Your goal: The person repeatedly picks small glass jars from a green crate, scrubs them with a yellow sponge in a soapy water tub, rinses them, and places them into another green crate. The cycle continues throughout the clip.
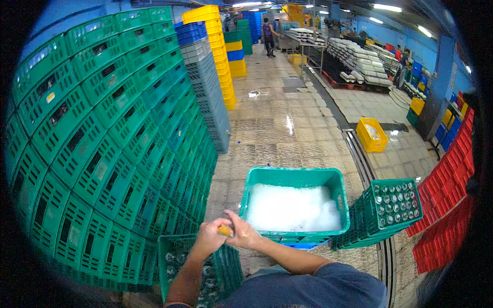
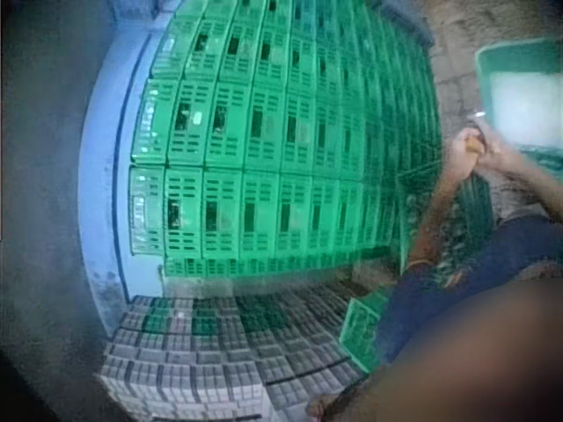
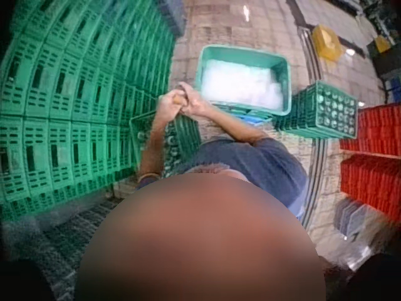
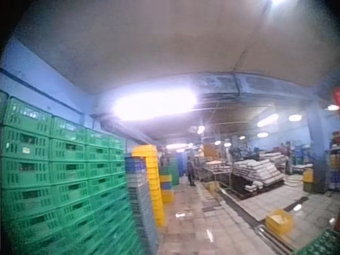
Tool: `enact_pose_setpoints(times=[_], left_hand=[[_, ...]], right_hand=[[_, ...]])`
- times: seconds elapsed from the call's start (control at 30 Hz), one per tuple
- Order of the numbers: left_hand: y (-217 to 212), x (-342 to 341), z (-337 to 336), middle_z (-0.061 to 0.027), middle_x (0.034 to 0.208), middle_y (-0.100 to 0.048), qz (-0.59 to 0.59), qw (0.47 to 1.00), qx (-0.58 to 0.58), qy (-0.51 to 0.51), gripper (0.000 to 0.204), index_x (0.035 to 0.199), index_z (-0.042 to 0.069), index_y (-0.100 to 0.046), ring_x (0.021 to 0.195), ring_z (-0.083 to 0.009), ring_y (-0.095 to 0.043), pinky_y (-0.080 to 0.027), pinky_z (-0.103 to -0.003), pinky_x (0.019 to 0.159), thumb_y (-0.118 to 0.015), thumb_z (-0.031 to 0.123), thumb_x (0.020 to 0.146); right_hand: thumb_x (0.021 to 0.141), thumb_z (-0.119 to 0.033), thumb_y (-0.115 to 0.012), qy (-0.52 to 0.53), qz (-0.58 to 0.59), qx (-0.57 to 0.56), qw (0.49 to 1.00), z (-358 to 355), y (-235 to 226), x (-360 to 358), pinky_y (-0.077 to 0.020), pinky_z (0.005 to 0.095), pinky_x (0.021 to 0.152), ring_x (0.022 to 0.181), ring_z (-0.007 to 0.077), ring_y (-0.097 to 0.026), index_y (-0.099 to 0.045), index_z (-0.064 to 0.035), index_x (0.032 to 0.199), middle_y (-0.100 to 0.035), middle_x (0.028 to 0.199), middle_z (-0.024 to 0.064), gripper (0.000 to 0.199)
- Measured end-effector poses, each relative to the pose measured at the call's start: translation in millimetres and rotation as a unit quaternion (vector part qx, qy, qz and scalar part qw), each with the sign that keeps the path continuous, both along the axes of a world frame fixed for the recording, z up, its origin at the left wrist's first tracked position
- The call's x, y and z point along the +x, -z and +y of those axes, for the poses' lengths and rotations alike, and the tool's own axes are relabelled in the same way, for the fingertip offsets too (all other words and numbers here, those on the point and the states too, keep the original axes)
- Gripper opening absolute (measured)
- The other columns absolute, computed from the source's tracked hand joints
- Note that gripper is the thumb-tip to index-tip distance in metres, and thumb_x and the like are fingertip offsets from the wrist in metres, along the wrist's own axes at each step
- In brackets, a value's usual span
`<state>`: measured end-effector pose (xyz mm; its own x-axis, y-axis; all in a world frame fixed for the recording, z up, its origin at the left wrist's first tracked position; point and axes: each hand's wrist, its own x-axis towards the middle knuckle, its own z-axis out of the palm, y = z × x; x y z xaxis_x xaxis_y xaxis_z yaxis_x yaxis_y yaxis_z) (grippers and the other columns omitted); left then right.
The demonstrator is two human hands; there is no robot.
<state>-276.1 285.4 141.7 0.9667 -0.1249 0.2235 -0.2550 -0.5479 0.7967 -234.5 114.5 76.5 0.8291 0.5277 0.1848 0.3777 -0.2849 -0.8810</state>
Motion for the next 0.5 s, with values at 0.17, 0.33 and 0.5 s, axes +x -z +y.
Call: enact_pose_setpoints(times=[0.17,0.33,0.5], left_hand=[[8,67,-107,-0.0166,0.102,-0.071,0.037,0.917,-0.394,-0.048,0.038,0.121,0.006,-0.054,0.078,-0.0285,-0.074,-0.063,-0.038,0.067,-0.074,0.003,0.089],[109,176,-198,-0.0186,0.101,-0.068,0.306,0.899,-0.311,-0.042,0.043,0.122,0.006,-0.043,0.064,-0.0289,-0.072,-0.060,-0.039,0.051,-0.071,0.005,0.090],[315,258,-287,-0.0277,0.112,-0.066,0.122,0.952,0.280,0.006,0.039,0.120,0.000,-0.053,0.075,-0.0385,-0.073,-0.060,-0.048,0.069,-0.067,0.011,0.086]], right_hand=[[0.083,-0.016,-0.080,0.178,0.241,0.415,0.859,-156,4,53,-0.0595,0.0508,0.080,0.094,0.0339,-0.069,-0.035,-0.0155,0.149,-0.065,0.108,0.0120,0.080],[0.092,-0.022,-0.073,0.299,0.203,0.712,0.602,-344,10,128,-0.0611,0.0459,0.070,0.082,0.0296,-0.069,-0.043,-0.0205,0.129,-0.064,0.098,0.0102,0.047],[0.094,-0.020,-0.072,0.402,0.227,0.644,0.610,-413,45,136,-0.0615,0.0439,0.069,0.084,0.0286,-0.069,-0.040,-0.0213,0.129,-0.064,0.098,0.0099,0.048]])
